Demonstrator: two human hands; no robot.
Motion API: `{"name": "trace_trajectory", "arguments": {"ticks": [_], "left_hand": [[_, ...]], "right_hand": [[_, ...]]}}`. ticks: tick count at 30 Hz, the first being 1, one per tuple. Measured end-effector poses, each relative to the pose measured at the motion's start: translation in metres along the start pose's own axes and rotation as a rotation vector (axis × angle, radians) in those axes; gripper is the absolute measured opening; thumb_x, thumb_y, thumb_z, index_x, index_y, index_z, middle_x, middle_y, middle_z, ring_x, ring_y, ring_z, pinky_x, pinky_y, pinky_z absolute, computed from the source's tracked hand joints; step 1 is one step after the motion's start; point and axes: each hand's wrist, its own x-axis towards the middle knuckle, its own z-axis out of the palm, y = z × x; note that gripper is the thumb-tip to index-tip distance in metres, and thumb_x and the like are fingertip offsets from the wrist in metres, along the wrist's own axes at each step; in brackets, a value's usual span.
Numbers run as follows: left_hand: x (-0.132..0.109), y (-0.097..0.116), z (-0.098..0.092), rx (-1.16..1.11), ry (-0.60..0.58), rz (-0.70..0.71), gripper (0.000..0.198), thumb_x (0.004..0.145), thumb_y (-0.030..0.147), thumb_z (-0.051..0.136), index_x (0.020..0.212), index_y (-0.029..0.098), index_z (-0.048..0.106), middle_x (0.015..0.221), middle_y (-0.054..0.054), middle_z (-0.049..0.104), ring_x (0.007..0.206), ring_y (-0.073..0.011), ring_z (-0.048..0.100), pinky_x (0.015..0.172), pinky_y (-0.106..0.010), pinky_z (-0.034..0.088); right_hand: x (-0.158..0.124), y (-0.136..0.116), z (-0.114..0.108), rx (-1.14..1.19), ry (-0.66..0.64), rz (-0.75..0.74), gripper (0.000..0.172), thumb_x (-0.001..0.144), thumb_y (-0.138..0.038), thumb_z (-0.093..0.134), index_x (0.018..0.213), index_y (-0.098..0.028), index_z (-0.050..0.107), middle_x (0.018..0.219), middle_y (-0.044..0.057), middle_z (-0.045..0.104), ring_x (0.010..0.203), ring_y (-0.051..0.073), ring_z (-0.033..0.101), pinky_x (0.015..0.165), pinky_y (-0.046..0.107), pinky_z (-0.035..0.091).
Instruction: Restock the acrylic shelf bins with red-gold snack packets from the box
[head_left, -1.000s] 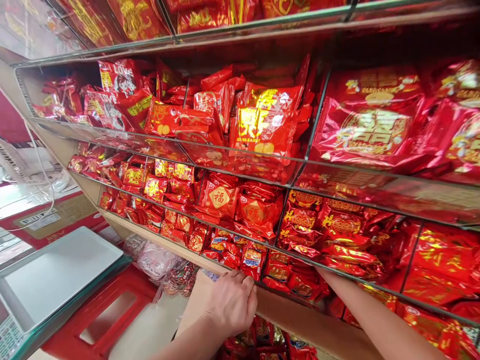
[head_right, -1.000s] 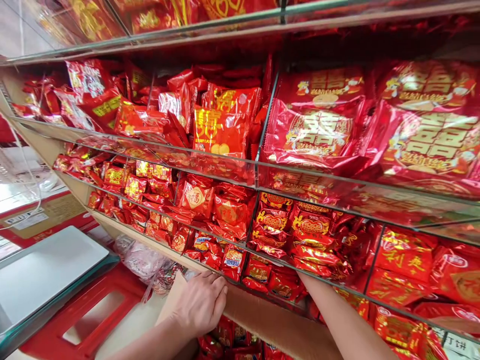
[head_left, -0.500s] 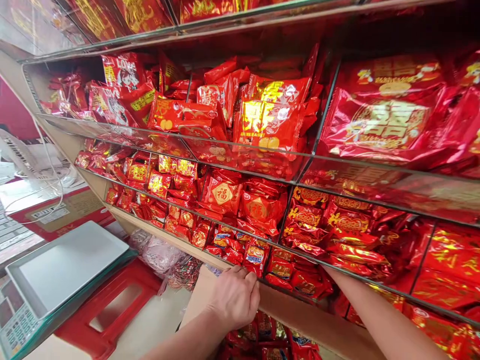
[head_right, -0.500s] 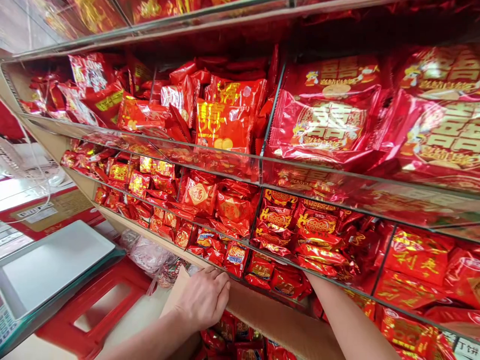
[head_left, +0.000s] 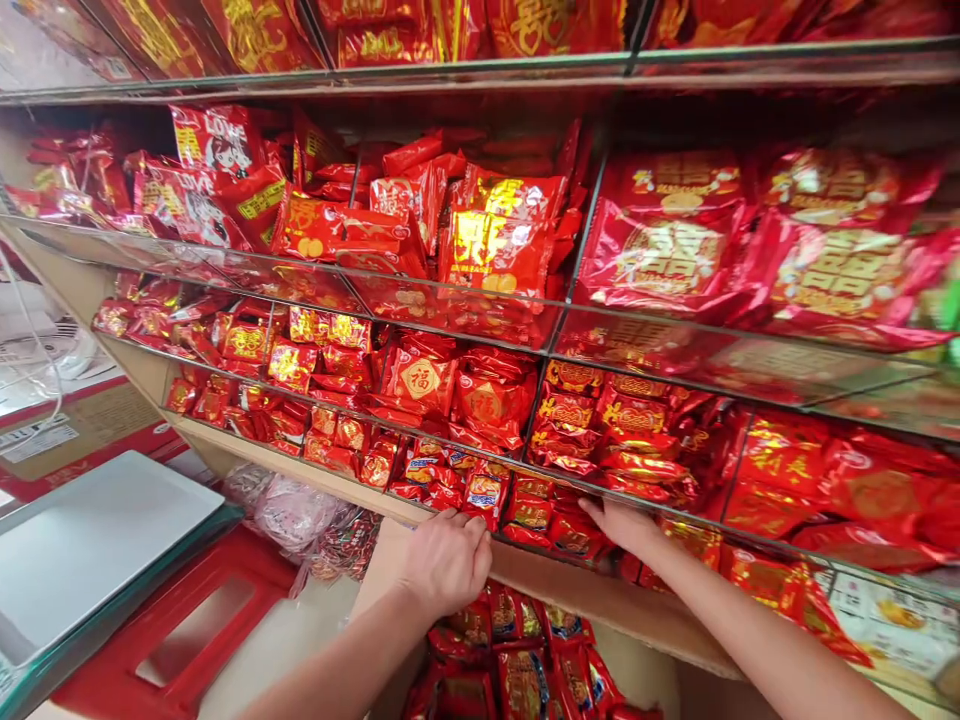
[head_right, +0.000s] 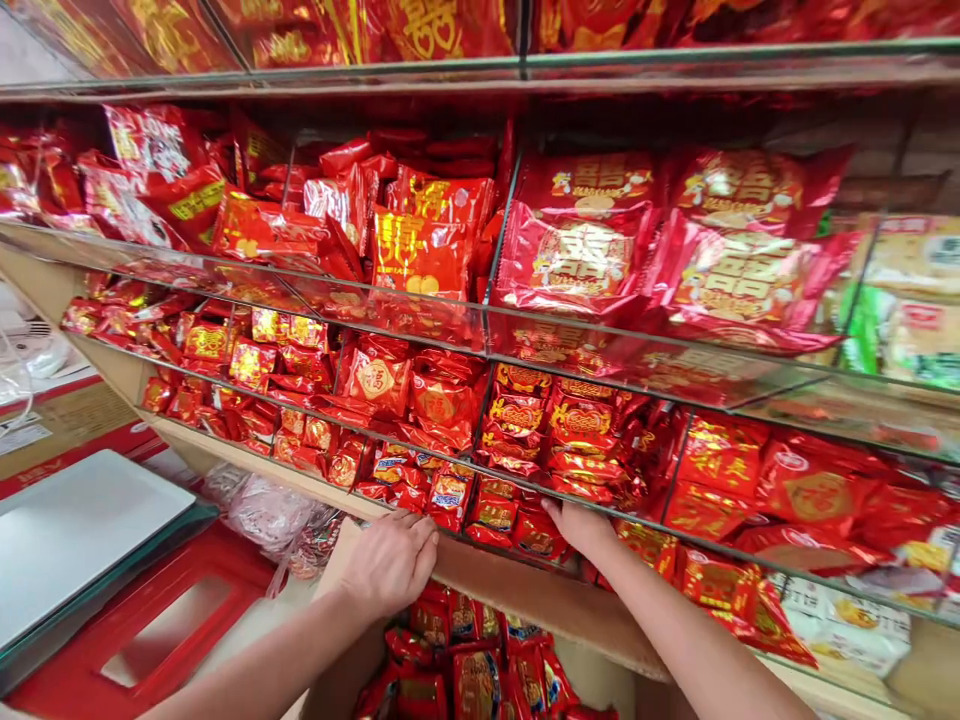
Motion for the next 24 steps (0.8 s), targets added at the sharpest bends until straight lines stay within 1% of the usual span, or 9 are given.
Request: {"name": "trace_trajectory", "arguments": {"ticks": [4,7,9,11,12,14,17,20,24], "left_hand": [[-0.001,0.001,0.000,0.023,0.006,0.000,0.029,0.083,0.022,0.029,0.072,0.017,0.056,0.068,-0.006,0.061,0.066,-0.0178,0.055,0.063,-0.030,0.037],[-0.003,0.001,0.001,0.028,0.003,-0.015,0.031,0.083,0.024,0.028,0.073,0.018,0.056,0.070,-0.006,0.062,0.068,-0.0191,0.055,0.064,-0.031,0.037],[-0.003,0.001,0.001,0.023,-0.001,-0.034,0.032,0.084,0.025,0.027,0.074,0.018,0.056,0.071,-0.007,0.063,0.069,-0.0196,0.056,0.065,-0.031,0.037],[-0.003,0.002,0.000,0.016,-0.009,-0.049,0.032,0.084,0.026,0.028,0.075,0.017,0.057,0.072,-0.007,0.063,0.070,-0.0198,0.056,0.066,-0.031,0.038],[-0.004,0.003,0.000,0.013,-0.014,-0.049,0.032,0.084,0.027,0.028,0.076,0.017,0.057,0.073,-0.007,0.063,0.072,-0.0199,0.056,0.067,-0.031,0.038],[-0.005,0.004,-0.001,0.012,-0.025,-0.050,0.033,0.084,0.027,0.027,0.078,0.017,0.058,0.076,-0.007,0.064,0.074,-0.0201,0.056,0.068,-0.031,0.038],[-0.008,0.006,-0.001,0.026,-0.033,-0.068,0.035,0.084,0.029,0.026,0.082,0.017,0.058,0.079,-0.008,0.064,0.077,-0.0207,0.056,0.071,-0.032,0.038],[-0.012,0.008,-0.001,0.031,-0.031,-0.077,0.036,0.084,0.029,0.025,0.083,0.017,0.058,0.079,-0.008,0.064,0.080,-0.0212,0.056,0.073,-0.032,0.037],[-0.015,0.012,-0.002,0.018,-0.028,-0.093,0.036,0.084,0.031,0.024,0.077,0.017,0.057,0.076,-0.008,0.063,0.077,-0.0219,0.057,0.071,-0.033,0.038]], "right_hand": [[-0.070,0.004,-0.036,0.024,-0.107,-0.092,0.031,0.077,-0.039,0.049,0.097,-0.019,0.060,0.118,0.009,0.050,0.112,0.022,0.044,0.093,0.034,0.034],[-0.143,-0.007,-0.048,0.053,0.021,-0.276,0.028,0.083,-0.035,0.038,0.096,-0.021,0.058,0.111,0.007,0.054,0.104,0.019,0.048,0.092,0.033,0.036],[-0.183,-0.010,-0.033,-0.024,-0.014,-0.430,0.021,0.081,-0.026,0.041,0.091,-0.022,0.059,0.098,0.006,0.060,0.096,0.019,0.052,0.086,0.033,0.040],[-0.204,-0.003,0.002,-0.134,-0.215,-0.471,0.019,0.074,-0.016,0.047,0.081,-0.022,0.063,0.087,0.004,0.063,0.088,0.021,0.056,0.077,0.032,0.045],[-0.207,0.005,0.022,-0.167,-0.213,-0.367,0.023,0.070,-0.014,0.050,0.087,-0.021,0.063,0.098,0.006,0.062,0.096,0.024,0.053,0.082,0.034,0.043],[-0.202,0.024,0.062,-0.198,-0.212,-0.125,0.048,0.065,-0.012,0.052,0.113,-0.014,0.052,0.125,0.013,0.044,0.114,0.028,0.040,0.093,0.036,0.036],[-0.185,0.051,0.100,-0.293,-0.172,0.250,0.064,0.061,-0.009,0.053,0.124,-0.004,0.038,0.134,0.020,0.027,0.120,0.030,0.031,0.094,0.035,0.033],[-0.176,0.066,0.111,-0.315,-0.164,0.363,0.057,0.067,-0.009,0.048,0.123,-0.001,0.039,0.129,0.023,0.034,0.114,0.029,0.039,0.089,0.035,0.037],[-0.182,0.073,0.110,-0.338,-0.111,0.370,0.048,0.076,-0.001,0.026,0.116,-0.009,0.049,0.109,0.016,0.056,0.103,0.026,0.049,0.077,0.035,0.043]]}}
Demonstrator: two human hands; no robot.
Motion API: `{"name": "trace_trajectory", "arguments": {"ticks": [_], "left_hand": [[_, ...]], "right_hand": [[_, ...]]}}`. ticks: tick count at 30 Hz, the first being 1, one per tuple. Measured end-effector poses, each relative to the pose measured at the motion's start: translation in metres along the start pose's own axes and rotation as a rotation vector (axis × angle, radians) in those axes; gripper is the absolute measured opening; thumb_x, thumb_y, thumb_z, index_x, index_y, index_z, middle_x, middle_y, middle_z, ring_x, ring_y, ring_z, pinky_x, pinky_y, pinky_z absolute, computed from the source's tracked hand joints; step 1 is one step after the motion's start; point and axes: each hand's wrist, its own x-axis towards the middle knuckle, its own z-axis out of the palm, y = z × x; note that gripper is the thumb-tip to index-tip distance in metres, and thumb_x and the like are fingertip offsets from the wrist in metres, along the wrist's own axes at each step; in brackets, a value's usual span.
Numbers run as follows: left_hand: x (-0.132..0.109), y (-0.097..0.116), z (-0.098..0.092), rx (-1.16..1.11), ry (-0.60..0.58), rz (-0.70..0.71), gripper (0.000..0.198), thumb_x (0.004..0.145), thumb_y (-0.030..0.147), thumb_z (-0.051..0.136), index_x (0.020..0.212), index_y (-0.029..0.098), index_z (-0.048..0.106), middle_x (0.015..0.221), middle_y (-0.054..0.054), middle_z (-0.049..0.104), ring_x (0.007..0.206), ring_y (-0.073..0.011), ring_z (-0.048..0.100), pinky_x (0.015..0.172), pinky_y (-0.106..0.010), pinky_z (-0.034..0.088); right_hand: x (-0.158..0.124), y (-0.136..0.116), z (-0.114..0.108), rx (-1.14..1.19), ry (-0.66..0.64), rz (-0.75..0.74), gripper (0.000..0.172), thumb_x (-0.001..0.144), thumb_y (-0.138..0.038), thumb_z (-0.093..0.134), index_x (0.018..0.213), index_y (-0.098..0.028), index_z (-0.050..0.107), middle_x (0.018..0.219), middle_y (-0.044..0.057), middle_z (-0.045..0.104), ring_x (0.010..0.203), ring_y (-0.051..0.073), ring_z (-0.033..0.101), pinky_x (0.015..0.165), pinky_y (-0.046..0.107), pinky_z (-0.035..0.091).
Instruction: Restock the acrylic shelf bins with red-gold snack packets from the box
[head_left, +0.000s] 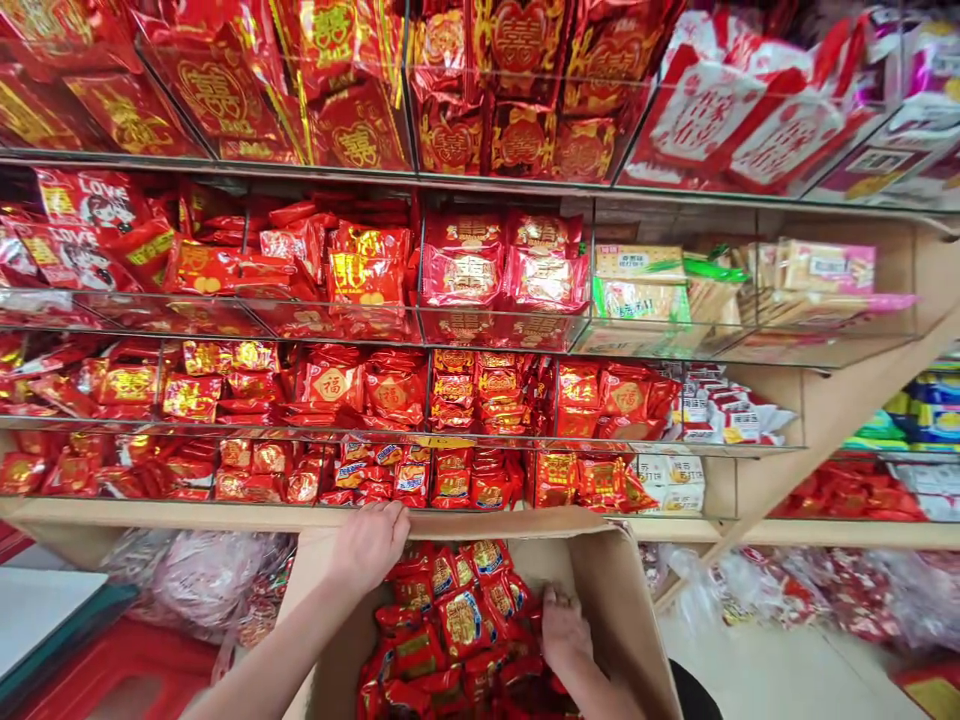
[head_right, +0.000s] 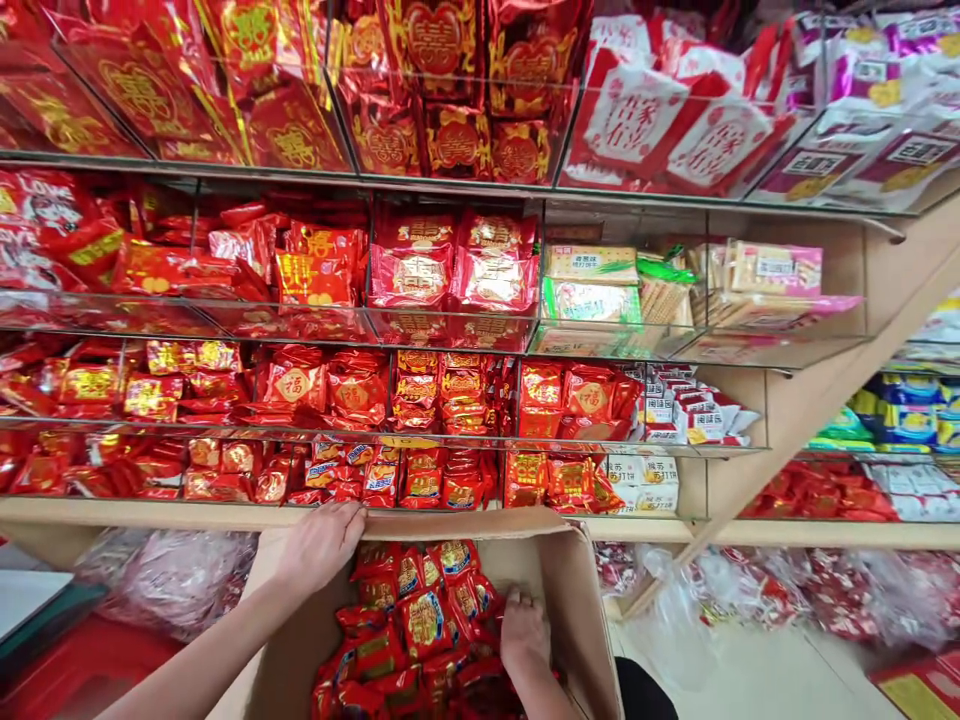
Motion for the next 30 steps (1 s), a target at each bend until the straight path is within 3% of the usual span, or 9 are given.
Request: {"name": "trace_trajectory", "arguments": {"ticks": [5,9,12,14,15,18,20,24,30], "left_hand": [[0.004,0.002,-0.004,-0.031,-0.003,0.001,0.037,0.084,0.031,0.025,0.076,0.016,0.058,0.074,-0.010,0.064,0.075,-0.0234,0.058,0.070,-0.036,0.039],[0.005,0.001,-0.015,-0.102,-0.014,0.017,0.031,0.083,0.028,0.030,0.092,0.017,0.057,0.086,-0.008,0.064,0.083,-0.0196,0.057,0.075,-0.032,0.042],[-0.012,0.016,-0.023,-0.334,0.084,0.093,0.030,0.081,0.027,0.035,0.106,0.019,0.050,0.102,-0.006,0.058,0.098,-0.0166,0.051,0.086,-0.029,0.038],[-0.031,0.036,-0.023,-0.650,0.111,0.107,0.029,0.080,0.029,0.038,0.106,0.020,0.048,0.102,-0.005,0.057,0.097,-0.0159,0.051,0.088,-0.029,0.038],[-0.041,0.049,-0.022,-0.823,0.076,0.071,0.030,0.080,0.030,0.039,0.107,0.020,0.047,0.101,-0.005,0.057,0.095,-0.0153,0.052,0.086,-0.028,0.040],[-0.065,0.090,-0.014,-1.193,-0.210,-0.145,0.037,0.079,0.039,0.038,0.110,0.019,0.043,0.099,-0.006,0.057,0.085,-0.0149,0.055,0.070,-0.025,0.046],[-0.072,0.112,-0.008,-1.315,-0.298,-0.239,0.036,0.079,0.044,0.038,0.102,0.019,0.049,0.092,-0.004,0.058,0.080,-0.0146,0.055,0.065,-0.023,0.044],[-0.074,0.130,0.005,-1.420,-0.165,-0.269,0.031,0.076,0.046,0.043,0.074,0.017,0.052,0.068,0.001,0.054,0.066,-0.0115,0.050,0.063,-0.021,0.040],[-0.080,0.129,0.016,-1.380,-0.065,-0.342,0.029,0.075,0.046,0.044,0.073,0.019,0.052,0.069,0.000,0.056,0.065,-0.0129,0.051,0.063,-0.022,0.040]], "right_hand": [[-0.011,0.009,-0.001,0.014,0.059,-0.036,0.041,0.076,0.000,0.027,0.085,-0.013,0.065,0.100,0.015,0.059,0.100,0.026,0.050,0.078,0.038,0.039],[-0.023,0.019,-0.019,0.112,0.055,-0.048,0.028,0.077,-0.007,0.036,0.084,-0.013,0.062,0.088,0.015,0.063,0.088,0.026,0.056,0.072,0.036,0.042],[-0.041,0.025,-0.047,0.220,0.059,-0.061,0.021,0.079,-0.026,0.044,0.092,-0.014,0.055,0.083,0.012,0.064,0.078,0.023,0.059,0.066,0.032,0.044],[-0.058,0.021,-0.068,0.460,0.065,-0.090,0.030,0.080,-0.041,0.041,0.097,-0.018,0.050,0.086,0.008,0.063,0.076,0.020,0.060,0.064,0.028,0.045],[-0.068,0.016,-0.077,0.725,0.050,-0.111,0.033,0.079,-0.045,0.042,0.096,-0.018,0.049,0.087,0.006,0.064,0.075,0.019,0.060,0.063,0.027,0.045],[-0.094,-0.007,-0.096,1.395,-0.025,-0.117,0.034,0.072,-0.048,0.052,0.090,-0.019,0.048,0.084,0.004,0.063,0.070,0.019,0.060,0.058,0.027,0.047],[-0.105,-0.023,-0.100,1.554,-0.024,-0.136,0.032,0.069,-0.044,0.056,0.088,-0.019,0.048,0.083,0.004,0.063,0.072,0.019,0.060,0.063,0.028,0.048],[-0.114,-0.041,-0.099,1.610,0.070,-0.209,0.027,0.077,-0.042,0.048,0.090,-0.018,0.051,0.088,0.004,0.062,0.083,0.018,0.057,0.073,0.027,0.044],[-0.115,-0.047,-0.099,1.592,0.150,-0.152,0.031,0.080,-0.046,0.040,0.084,-0.018,0.050,0.077,0.003,0.060,0.072,0.017,0.056,0.063,0.024,0.044]]}}
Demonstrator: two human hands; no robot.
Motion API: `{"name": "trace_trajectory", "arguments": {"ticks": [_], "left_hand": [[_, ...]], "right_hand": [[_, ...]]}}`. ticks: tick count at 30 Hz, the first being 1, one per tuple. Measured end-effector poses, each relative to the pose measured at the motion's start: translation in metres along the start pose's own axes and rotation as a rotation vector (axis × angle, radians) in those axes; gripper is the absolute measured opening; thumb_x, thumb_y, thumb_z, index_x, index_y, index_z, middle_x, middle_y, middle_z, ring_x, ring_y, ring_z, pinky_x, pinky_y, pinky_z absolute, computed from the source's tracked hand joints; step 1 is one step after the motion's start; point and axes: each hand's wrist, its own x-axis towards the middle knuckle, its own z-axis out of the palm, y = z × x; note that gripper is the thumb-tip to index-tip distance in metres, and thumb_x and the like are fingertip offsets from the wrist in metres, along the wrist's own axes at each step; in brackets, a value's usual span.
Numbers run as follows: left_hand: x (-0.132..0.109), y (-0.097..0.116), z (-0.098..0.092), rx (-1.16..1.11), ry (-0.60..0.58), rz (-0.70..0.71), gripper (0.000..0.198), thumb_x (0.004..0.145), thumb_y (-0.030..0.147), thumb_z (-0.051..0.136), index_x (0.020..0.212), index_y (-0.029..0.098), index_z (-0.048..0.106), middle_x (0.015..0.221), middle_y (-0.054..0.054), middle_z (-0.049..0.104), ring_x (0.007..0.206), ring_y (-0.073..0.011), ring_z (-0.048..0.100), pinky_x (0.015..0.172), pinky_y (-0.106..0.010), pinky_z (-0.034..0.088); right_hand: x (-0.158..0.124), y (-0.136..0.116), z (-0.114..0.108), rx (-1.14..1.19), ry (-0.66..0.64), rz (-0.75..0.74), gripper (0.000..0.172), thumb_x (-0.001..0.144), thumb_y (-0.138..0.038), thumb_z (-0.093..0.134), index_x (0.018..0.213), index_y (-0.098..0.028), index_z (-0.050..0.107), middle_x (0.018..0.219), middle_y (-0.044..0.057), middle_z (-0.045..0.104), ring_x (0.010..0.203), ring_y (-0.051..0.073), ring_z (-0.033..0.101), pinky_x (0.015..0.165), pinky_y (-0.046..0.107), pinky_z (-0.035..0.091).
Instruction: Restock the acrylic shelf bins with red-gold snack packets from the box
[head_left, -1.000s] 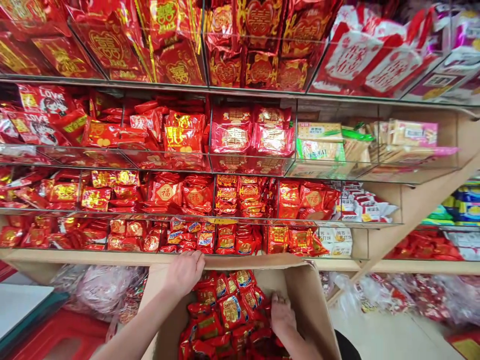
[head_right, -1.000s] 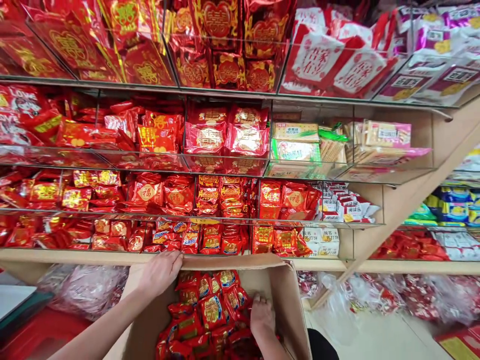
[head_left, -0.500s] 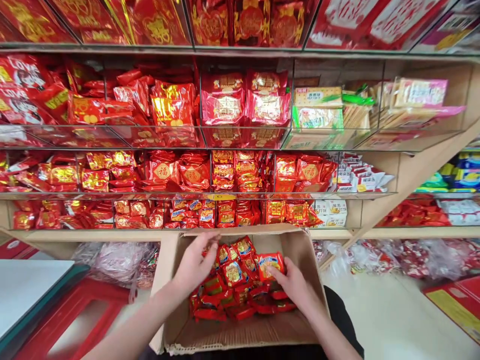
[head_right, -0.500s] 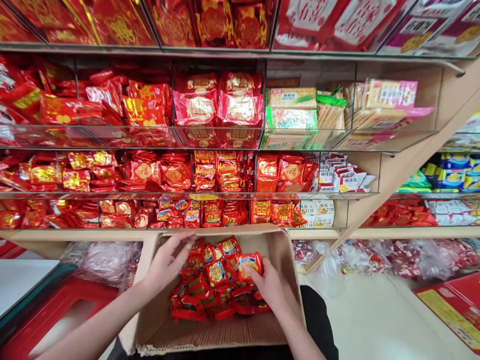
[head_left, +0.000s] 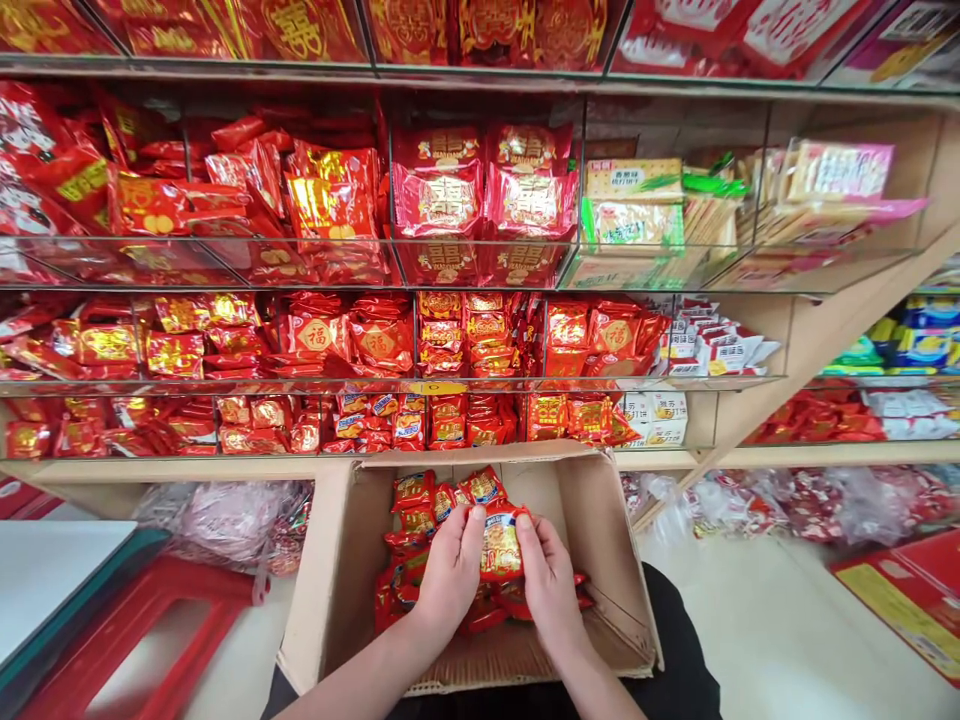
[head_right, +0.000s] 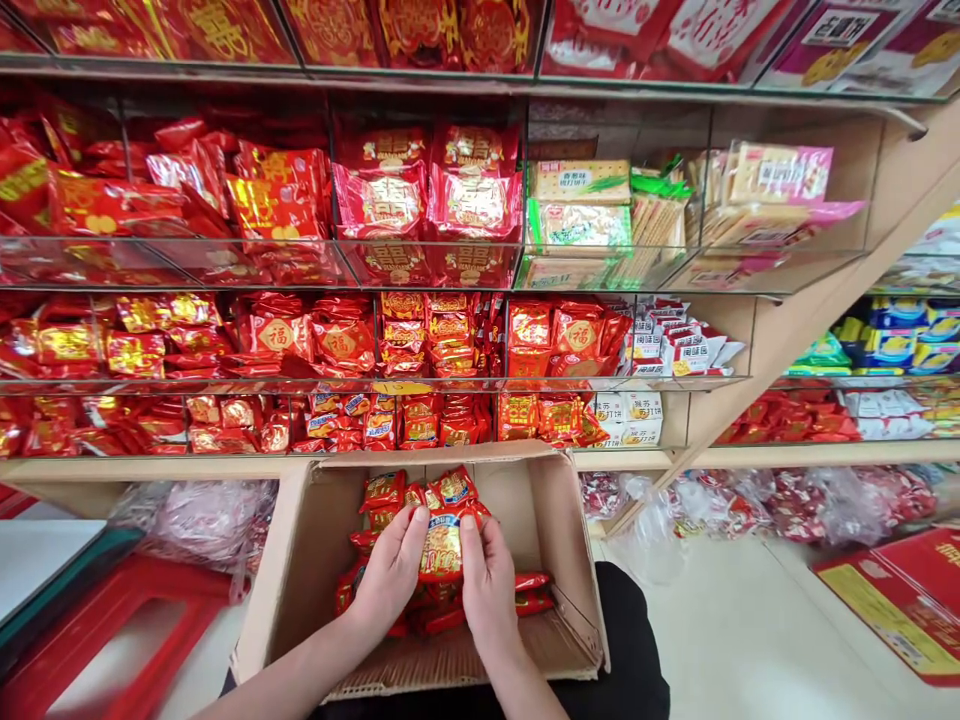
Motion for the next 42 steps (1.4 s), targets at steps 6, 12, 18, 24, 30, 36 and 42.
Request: {"name": "trace_trajectory", "arguments": {"ticks": [6,12,18,24,30,36,42], "left_hand": [[-0.003,0.001,-0.012,0.078,-0.050,-0.021,0.032,0.075,0.047,0.044,0.079,0.019,0.058,0.078,-0.004,0.062,0.077,-0.0169,0.055,0.073,-0.023,0.042],[0.006,0.013,-0.029,0.142,-0.551,-0.016,0.038,0.068,0.039,0.058,0.101,0.022,0.057,0.096,-0.003,0.062,0.089,-0.0185,0.054,0.081,-0.025,0.042],[0.008,0.005,-0.014,-0.045,-0.346,-0.087,0.032,0.066,0.042,0.059,0.090,0.021,0.056,0.092,-0.003,0.063,0.088,-0.0191,0.055,0.081,-0.027,0.043],[0.013,0.001,-0.014,-0.272,-0.314,-0.186,0.040,0.060,0.040,0.066,0.091,0.020,0.050,0.083,-0.002,0.064,0.074,-0.0154,0.058,0.070,-0.026,0.047],[0.014,0.013,-0.024,-0.261,-0.378,-0.256,0.025,0.064,0.038,0.063,0.077,0.017,0.059,0.076,-0.001,0.066,0.070,-0.0138,0.058,0.068,-0.023,0.046],[0.014,0.023,-0.021,-0.383,-0.321,-0.321,0.023,0.066,0.036,0.063,0.073,0.015,0.057,0.071,-0.001,0.065,0.063,-0.0122,0.058,0.065,-0.025,0.047],[0.014,0.022,-0.020,-0.322,-0.261,-0.340,0.028,0.061,0.038,0.066,0.076,0.017,0.054,0.076,0.000,0.063,0.066,-0.0108,0.057,0.062,-0.022,0.045]], "right_hand": [[0.001,0.013,-0.006,-0.157,0.019,-0.093,0.027,0.080,-0.044,0.040,0.081,-0.019,0.049,0.070,0.001,0.056,0.065,0.015,0.052,0.060,0.022,0.042],[0.002,0.010,-0.023,-0.420,-0.171,-0.212,0.024,0.081,-0.039,0.042,0.072,-0.019,0.054,0.065,0.000,0.055,0.063,0.014,0.051,0.061,0.021,0.038],[-0.004,0.033,-0.006,0.177,-0.004,-0.009,0.041,0.066,-0.048,0.058,0.096,-0.022,0.049,0.081,0.002,0.059,0.068,0.015,0.054,0.060,0.025,0.045],[-0.009,0.048,0.000,0.313,-0.109,0.087,0.033,0.058,-0.041,0.067,0.080,-0.019,0.057,0.067,0.000,0.057,0.054,0.011,0.050,0.046,0.022,0.041],[-0.008,0.021,-0.012,0.229,-0.104,0.083,0.025,0.063,-0.036,0.064,0.079,-0.019,0.055,0.076,0.002,0.061,0.066,0.015,0.055,0.059,0.025,0.045],[-0.005,0.005,-0.012,0.337,0.012,0.141,0.028,0.065,-0.034,0.065,0.083,-0.019,0.049,0.074,0.000,0.060,0.061,0.013,0.055,0.054,0.024,0.046],[0.002,0.006,-0.012,0.477,0.052,0.112,0.022,0.066,-0.030,0.065,0.078,-0.019,0.049,0.073,-0.001,0.061,0.067,0.013,0.057,0.060,0.025,0.046]]}}
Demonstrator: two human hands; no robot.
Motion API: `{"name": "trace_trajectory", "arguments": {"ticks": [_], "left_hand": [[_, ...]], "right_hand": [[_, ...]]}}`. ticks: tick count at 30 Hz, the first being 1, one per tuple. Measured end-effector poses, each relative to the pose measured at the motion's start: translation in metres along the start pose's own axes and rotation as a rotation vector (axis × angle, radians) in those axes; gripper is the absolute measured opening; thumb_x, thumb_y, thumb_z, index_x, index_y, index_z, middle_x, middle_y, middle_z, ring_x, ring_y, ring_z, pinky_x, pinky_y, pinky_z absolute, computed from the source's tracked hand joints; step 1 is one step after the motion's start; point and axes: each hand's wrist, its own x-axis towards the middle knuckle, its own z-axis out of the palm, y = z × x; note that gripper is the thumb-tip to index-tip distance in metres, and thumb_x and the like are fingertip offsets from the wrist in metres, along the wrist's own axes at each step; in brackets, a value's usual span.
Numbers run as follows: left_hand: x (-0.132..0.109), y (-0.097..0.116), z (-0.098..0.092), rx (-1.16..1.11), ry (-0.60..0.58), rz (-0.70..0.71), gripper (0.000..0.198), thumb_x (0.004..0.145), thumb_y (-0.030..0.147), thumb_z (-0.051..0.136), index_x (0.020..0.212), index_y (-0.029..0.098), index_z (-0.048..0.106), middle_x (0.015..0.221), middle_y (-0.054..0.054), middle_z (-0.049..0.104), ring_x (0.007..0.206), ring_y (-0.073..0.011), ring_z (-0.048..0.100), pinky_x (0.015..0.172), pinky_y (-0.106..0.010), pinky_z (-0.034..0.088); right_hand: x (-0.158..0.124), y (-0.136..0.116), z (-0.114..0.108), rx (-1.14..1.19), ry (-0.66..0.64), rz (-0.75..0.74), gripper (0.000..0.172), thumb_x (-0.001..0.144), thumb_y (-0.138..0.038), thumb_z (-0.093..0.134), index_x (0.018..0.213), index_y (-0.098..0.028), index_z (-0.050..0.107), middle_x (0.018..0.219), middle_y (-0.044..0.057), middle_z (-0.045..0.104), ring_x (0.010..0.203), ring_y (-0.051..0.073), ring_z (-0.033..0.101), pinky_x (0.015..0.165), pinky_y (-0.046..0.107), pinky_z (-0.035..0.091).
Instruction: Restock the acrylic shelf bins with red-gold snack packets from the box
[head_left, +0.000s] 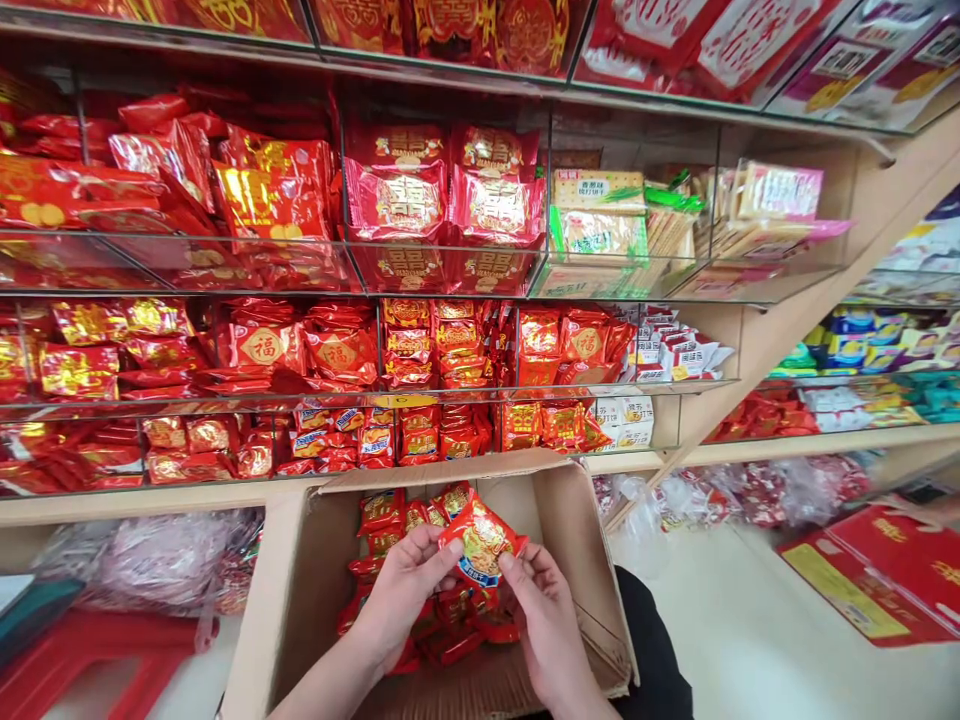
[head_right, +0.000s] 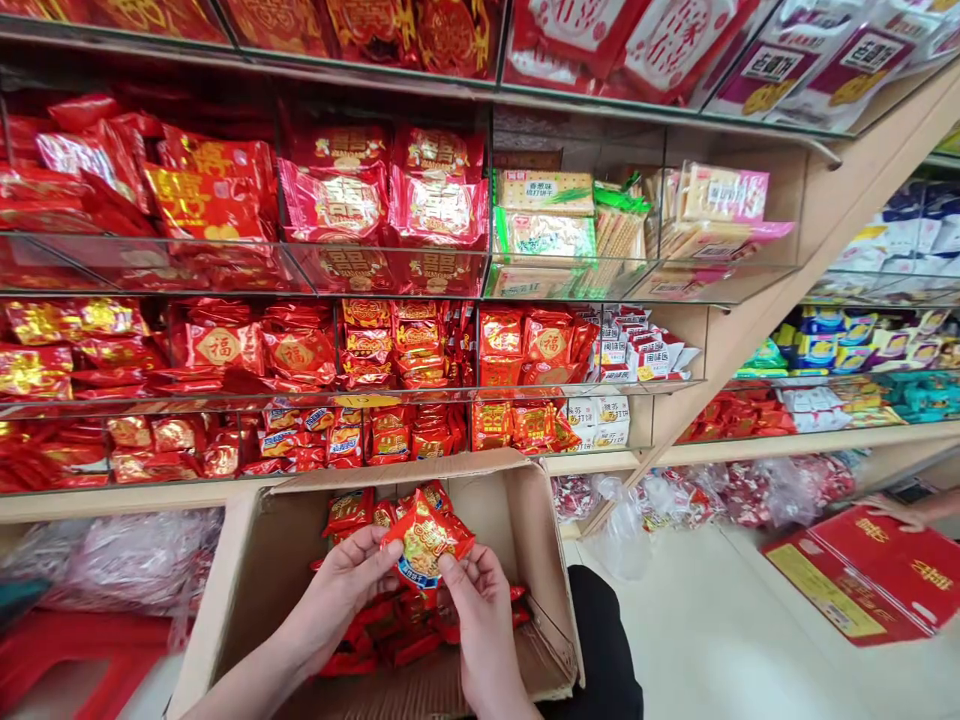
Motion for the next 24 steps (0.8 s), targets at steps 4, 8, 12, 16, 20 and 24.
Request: {"name": "trace_trajectory", "arguments": {"ticks": [4,8,12,16,20,24], "left_hand": [[0.001,-0.009,-0.001,0.029,0.030,-0.030,0.031,0.059,0.038,0.067,0.077,0.019,0.049,0.075,0.002,0.062,0.065,-0.0095,0.056,0.060,-0.020,0.043],[0.001,-0.021,-0.004,0.052,-0.001,-0.015,0.027,0.064,0.038,0.063,0.077,0.020,0.048,0.072,0.005,0.061,0.061,-0.0069,0.053,0.057,-0.017,0.040],[0.004,-0.028,-0.009,0.061,-0.057,0.008,0.029,0.063,0.038,0.064,0.072,0.019,0.045,0.065,0.006,0.058,0.055,-0.0057,0.048,0.051,-0.016,0.036],[0.012,-0.030,-0.016,0.132,-0.047,0.014,0.033,0.059,0.039,0.067,0.067,0.018,0.043,0.059,0.005,0.057,0.053,-0.0067,0.048,0.049,-0.017,0.033],[0.016,-0.030,-0.024,0.290,-0.008,0.045,0.033,0.058,0.039,0.066,0.062,0.018,0.042,0.048,0.008,0.048,0.045,-0.0063,0.042,0.046,-0.018,0.030],[0.015,-0.035,-0.028,0.418,-0.022,0.072,0.030,0.063,0.040,0.061,0.062,0.019,0.040,0.049,0.008,0.044,0.045,-0.0070,0.040,0.045,-0.019,0.031]], "right_hand": [[-0.001,0.004,-0.005,-0.069,0.014,-0.011,0.023,0.068,-0.033,0.063,0.082,-0.020,0.050,0.080,0.001,0.063,0.076,0.016,0.059,0.070,0.029,0.047],[-0.004,0.011,-0.011,-0.121,-0.042,0.036,0.030,0.067,-0.032,0.064,0.090,-0.020,0.049,0.093,0.004,0.063,0.088,0.019,0.058,0.078,0.032,0.046],[-0.002,0.012,-0.014,-0.258,-0.093,0.022,0.036,0.067,-0.031,0.063,0.096,-0.019,0.047,0.094,0.005,0.063,0.089,0.021,0.057,0.078,0.033,0.045],[0.001,0.006,-0.014,-0.400,-0.150,-0.042,0.035,0.071,-0.031,0.059,0.100,-0.018,0.044,0.098,0.008,0.061,0.089,0.021,0.056,0.080,0.034,0.044],[0.001,0.002,-0.018,-0.596,-0.177,-0.090,0.033,0.074,-0.031,0.055,0.103,-0.018,0.044,0.099,0.008,0.060,0.088,0.020,0.056,0.080,0.031,0.044],[0.000,0.005,-0.025,-0.699,-0.173,-0.128,0.035,0.075,-0.032,0.055,0.105,-0.018,0.044,0.097,0.006,0.061,0.086,0.019,0.057,0.077,0.027,0.044]]}}
